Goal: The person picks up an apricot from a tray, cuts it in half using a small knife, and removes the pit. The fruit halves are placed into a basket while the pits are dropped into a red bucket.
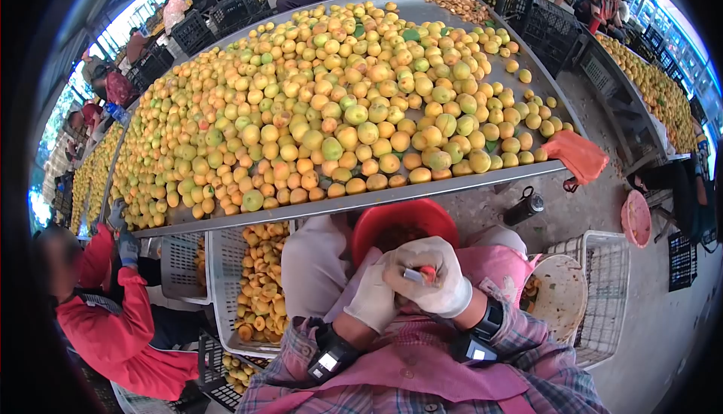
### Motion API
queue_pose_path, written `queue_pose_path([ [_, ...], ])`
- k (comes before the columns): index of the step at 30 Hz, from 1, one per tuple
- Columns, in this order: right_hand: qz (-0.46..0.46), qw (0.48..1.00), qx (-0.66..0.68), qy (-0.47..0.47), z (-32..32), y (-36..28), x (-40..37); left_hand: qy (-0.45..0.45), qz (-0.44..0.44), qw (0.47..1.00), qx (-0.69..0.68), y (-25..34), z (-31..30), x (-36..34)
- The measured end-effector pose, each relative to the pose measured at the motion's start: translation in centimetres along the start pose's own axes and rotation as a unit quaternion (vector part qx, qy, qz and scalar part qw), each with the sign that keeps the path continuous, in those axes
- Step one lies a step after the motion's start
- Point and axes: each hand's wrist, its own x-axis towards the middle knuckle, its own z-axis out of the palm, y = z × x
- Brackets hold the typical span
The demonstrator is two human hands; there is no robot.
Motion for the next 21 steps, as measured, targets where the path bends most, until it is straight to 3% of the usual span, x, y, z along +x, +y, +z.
queue_pose_path([
  [5,-0.047,0.992,0.117,0.012,0.5,1.0,-1.2,-0.015,0.042,0.999,-0.031,-0.2,0.2,0.0],
  [6,-0.047,0.992,0.116,0.01,0.3,0.9,-1.1,-0.001,0.099,0.995,0.023,-0.2,0.1,0.1],
  [7,-0.09,0.995,0.044,0.015,0.2,0.4,-1.0,0.014,0.155,0.985,0.077,-0.2,0.0,0.1],
  [9,-0.133,0.991,-0.027,0.017,0.1,-0.3,-1.2,-0.005,0.137,0.988,0.067,-0.3,-0.3,0.2],
  [11,0.031,0.986,0.013,0.164,0.2,-0.7,-1.9,-0.025,0.121,0.991,0.058,0.8,-0.9,0.7],
  [12,0.0,0.971,0.136,0.199,0.1,1.1,-2.0,-0.025,0.142,0.989,0.047,2.2,-1.6,0.8],
  [13,0.003,0.922,0.325,0.21,-0.1,-0.6,-1.0,-0.026,0.161,0.986,0.035,3.7,-2.2,0.9],
  [15,-0.01,0.857,0.462,0.228,-0.9,-1.2,-0.4,-0.055,0.17,0.984,-0.006,5.3,-2.8,0.8],
  [17,-0.011,0.857,0.466,0.22,-1.4,-1.4,-0.2,-0.124,-0.064,0.955,-0.264,6.3,-3.2,0.6],
  [21,0.002,0.852,0.483,0.2,-1.5,-1.4,0.2,-0.12,-0.043,0.921,-0.367,5.0,-2.3,0.2],
])
